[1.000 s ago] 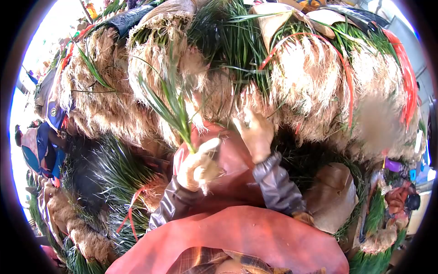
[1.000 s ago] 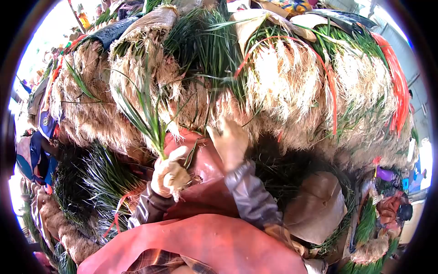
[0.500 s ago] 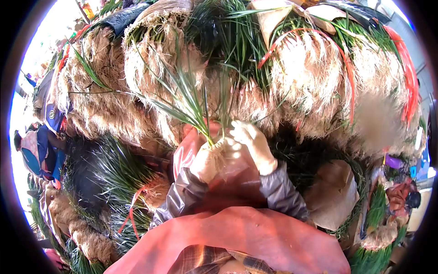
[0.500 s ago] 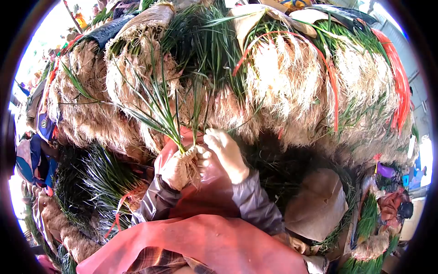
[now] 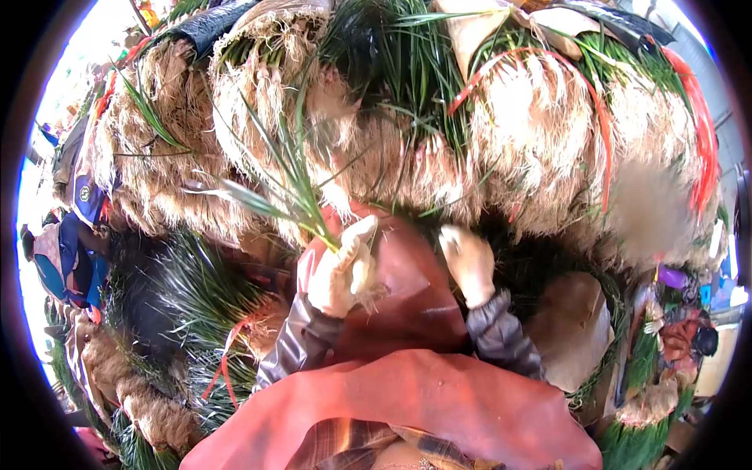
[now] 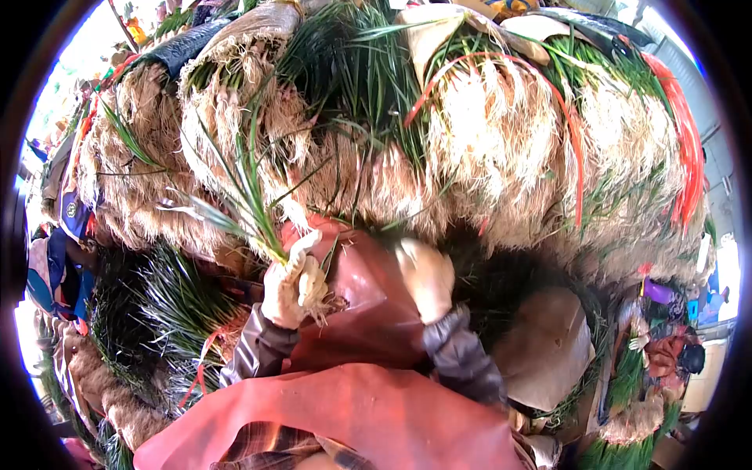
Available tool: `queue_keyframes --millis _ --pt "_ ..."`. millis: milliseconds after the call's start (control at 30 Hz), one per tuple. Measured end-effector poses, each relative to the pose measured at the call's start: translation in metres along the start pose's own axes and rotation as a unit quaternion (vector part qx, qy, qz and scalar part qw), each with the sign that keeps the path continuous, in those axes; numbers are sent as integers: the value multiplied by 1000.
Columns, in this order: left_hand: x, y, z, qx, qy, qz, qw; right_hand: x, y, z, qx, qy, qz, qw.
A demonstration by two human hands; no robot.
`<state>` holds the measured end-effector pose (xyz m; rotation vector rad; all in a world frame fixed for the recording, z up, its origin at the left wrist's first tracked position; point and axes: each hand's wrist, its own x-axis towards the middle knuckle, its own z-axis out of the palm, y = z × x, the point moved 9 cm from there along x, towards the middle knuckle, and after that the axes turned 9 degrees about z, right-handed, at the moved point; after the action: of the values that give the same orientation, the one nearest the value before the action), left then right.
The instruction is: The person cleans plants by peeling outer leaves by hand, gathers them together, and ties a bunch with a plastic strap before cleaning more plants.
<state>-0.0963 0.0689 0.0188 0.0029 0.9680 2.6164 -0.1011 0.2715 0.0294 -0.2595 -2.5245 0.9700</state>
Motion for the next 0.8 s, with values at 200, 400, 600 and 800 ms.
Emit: queue_keyframes --millis 200,400,600,800 --pt "-12 14 14 115 10 42 992 120 -45 55 -100 128 -39 986" --pt "20 -2 -52 78 39 70 994 77 -11 66 360 -247 196 878" --pt "33 5 5 131 -21 70 989 126 -47 50 -76 30 3 997" --pt "16 21 -46 188 55 83 977 86 -45 88 340 -320 117 876"
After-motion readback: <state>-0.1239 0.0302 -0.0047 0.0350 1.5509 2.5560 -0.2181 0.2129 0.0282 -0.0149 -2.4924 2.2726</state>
